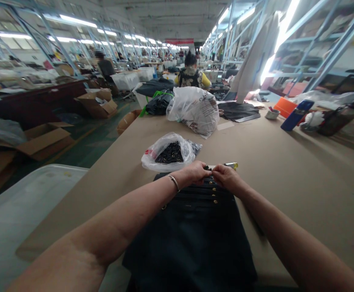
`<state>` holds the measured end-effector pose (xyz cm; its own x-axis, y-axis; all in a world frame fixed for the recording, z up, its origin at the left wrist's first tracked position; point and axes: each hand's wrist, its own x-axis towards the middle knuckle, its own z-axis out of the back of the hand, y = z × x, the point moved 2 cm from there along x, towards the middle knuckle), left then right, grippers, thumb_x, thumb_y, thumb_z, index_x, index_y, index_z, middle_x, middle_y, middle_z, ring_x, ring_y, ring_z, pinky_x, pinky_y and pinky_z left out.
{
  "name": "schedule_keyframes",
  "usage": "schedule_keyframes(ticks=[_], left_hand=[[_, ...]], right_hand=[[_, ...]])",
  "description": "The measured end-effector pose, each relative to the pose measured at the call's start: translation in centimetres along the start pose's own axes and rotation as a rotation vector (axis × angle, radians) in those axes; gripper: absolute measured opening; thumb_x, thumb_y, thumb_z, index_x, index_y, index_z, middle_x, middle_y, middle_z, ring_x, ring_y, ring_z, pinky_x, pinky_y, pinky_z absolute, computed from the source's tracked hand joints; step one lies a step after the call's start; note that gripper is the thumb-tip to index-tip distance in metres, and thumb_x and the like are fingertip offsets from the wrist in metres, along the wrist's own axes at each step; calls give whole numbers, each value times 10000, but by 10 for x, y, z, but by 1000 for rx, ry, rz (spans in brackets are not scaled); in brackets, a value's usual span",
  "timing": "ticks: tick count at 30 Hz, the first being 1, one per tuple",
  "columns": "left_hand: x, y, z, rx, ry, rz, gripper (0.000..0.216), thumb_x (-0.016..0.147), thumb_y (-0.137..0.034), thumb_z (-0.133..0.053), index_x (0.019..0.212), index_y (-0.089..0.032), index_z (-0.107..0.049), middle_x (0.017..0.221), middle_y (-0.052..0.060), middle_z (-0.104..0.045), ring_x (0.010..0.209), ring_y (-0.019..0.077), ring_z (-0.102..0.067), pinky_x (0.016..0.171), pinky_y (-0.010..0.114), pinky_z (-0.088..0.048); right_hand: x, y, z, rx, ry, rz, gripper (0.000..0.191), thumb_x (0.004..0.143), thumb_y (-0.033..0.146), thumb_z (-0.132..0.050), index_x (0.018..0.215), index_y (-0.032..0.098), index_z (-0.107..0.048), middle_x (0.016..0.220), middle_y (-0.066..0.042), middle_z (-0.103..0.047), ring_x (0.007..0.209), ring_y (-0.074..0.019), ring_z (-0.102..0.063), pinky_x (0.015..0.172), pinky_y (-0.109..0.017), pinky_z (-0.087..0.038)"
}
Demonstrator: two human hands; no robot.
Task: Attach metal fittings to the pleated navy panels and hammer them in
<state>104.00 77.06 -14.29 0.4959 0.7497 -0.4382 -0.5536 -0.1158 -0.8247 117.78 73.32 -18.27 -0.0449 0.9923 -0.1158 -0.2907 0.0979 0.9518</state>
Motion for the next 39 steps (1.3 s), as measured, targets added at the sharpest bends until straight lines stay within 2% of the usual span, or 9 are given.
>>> schedule_keyframes(ticks=[7, 13, 21, 28, 34, 39], left_hand=[[-1, -3, 1, 269, 8, 23, 122, 830, -228, -558, 751, -145, -516, 440, -49, -392, 363, 97, -392, 375, 195, -274], [2, -1, 6, 451, -20, 60, 82, 822, -181, -539, 789, -117, -577, 425, -33, -410, 354, 120, -420, 381, 212, -305], [4, 5, 1, 503, -20, 58, 86, 835, -183, -521, 851, -122, -580, 457, -42, -412, 349, 102, -410, 368, 198, -299], [8, 5, 0, 573, -34, 29, 129, 836, -193, -519, 865, -107, -610, 483, -13, -457, 393, 115, -446, 407, 204, -308], [14, 9, 1, 642, -84, -31, 96, 786, -188, -591, 779, -102, -633, 538, 17, -504, 476, 118, -462, 476, 221, -300], [12, 13, 13, 644, -148, -62, 63, 740, -123, -611, 684, -96, -604, 563, 18, -476, 567, 122, -462, 516, 220, -297]], right_hand=[[3, -14, 7, -239, 21, -33, 372, 672, 521, -564, 613, 159, -508, 436, 54, -397, 404, -60, -318, 386, -199, -221], [4, -27, 9, -380, -21, -6, 188, 675, 310, -566, 716, 148, -651, 511, 34, -495, 474, -76, -394, 449, -199, -300], [-1, -20, 5, -484, -36, 30, 126, 684, 216, -558, 702, 167, -672, 574, 23, -589, 557, -93, -482, 548, -213, -352], [5, -24, 5, -588, -31, 37, 103, 642, 181, -546, 671, 183, -645, 581, 19, -596, 567, -110, -509, 539, -218, -351], [9, -19, 2, -662, -31, 35, 108, 611, 144, -550, 662, 194, -631, 576, 12, -577, 569, -117, -496, 540, -224, -336], [10, -20, 3, -656, -33, 39, 82, 619, 150, -571, 662, 191, -628, 598, 9, -591, 589, -118, -505, 554, -226, -339]])
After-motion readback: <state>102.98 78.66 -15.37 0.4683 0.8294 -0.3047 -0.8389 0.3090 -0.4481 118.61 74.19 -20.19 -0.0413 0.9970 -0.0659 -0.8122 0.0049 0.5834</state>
